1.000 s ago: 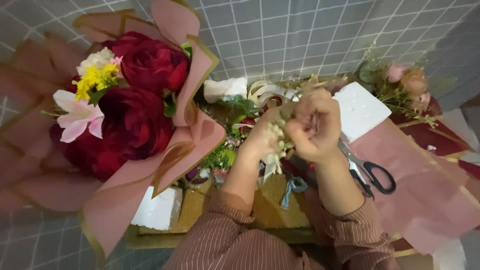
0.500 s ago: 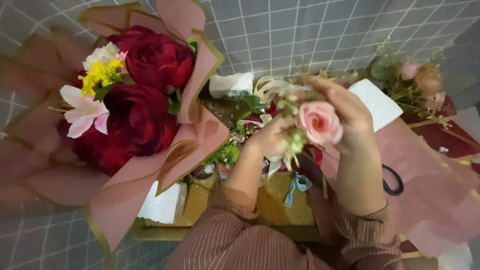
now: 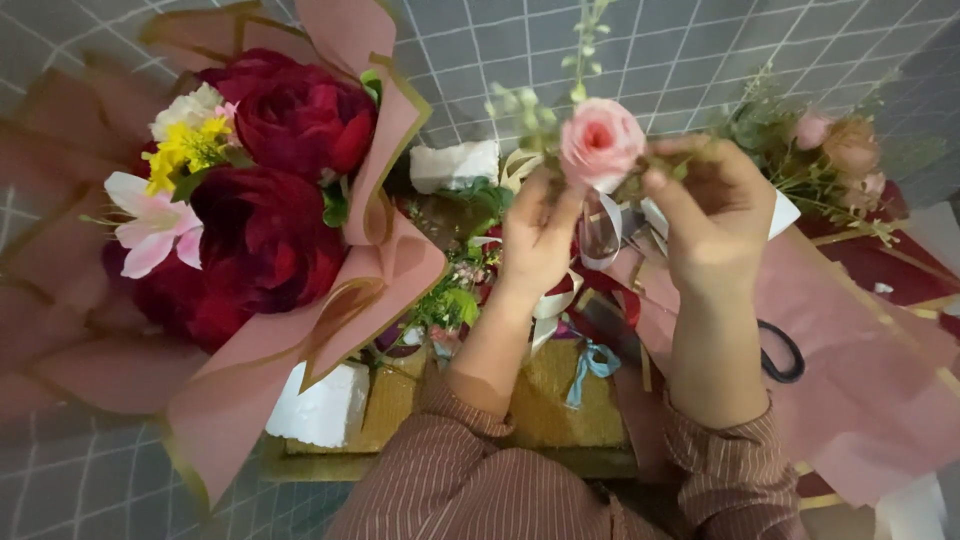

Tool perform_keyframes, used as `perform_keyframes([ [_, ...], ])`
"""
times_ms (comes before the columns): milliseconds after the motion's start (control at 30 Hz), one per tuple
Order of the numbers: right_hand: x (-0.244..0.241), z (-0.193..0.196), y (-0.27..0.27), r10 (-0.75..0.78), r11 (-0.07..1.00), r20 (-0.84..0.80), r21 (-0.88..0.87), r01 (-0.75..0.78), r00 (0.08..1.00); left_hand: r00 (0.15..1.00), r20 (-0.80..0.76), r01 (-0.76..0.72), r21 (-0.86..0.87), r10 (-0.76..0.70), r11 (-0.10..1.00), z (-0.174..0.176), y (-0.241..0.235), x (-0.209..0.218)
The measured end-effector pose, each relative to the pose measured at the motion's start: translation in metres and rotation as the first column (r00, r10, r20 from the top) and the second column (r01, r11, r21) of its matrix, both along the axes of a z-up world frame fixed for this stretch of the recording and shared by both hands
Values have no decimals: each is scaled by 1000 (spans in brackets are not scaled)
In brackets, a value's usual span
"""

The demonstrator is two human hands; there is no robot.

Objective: The person arranges a small bouquet by hand, attaching green filler stems to a pink rose and adjusting the arrangement on a wooden surface.

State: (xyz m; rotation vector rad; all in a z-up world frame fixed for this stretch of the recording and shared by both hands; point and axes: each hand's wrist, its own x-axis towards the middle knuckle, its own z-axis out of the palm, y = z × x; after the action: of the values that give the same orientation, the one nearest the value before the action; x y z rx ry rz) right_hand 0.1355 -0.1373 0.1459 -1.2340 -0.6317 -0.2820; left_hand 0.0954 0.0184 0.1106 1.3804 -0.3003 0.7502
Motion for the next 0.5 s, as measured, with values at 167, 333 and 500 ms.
perform_keyframes([
  [167, -29, 26, 12, -15, 993, 86, -115, 25, 996, 1000, 0, -10, -227, 10, 974, -1, -3, -4],
  [333, -45, 39, 19, -59, 923, 262, -352, 153, 963, 993, 52, 115, -476, -103, 872, -21, -4, 9],
  [500, -57, 51, 19, -58, 904, 333, -382, 191, 941, 986, 9, 158, -385, -167, 909, -8, -1, 2],
])
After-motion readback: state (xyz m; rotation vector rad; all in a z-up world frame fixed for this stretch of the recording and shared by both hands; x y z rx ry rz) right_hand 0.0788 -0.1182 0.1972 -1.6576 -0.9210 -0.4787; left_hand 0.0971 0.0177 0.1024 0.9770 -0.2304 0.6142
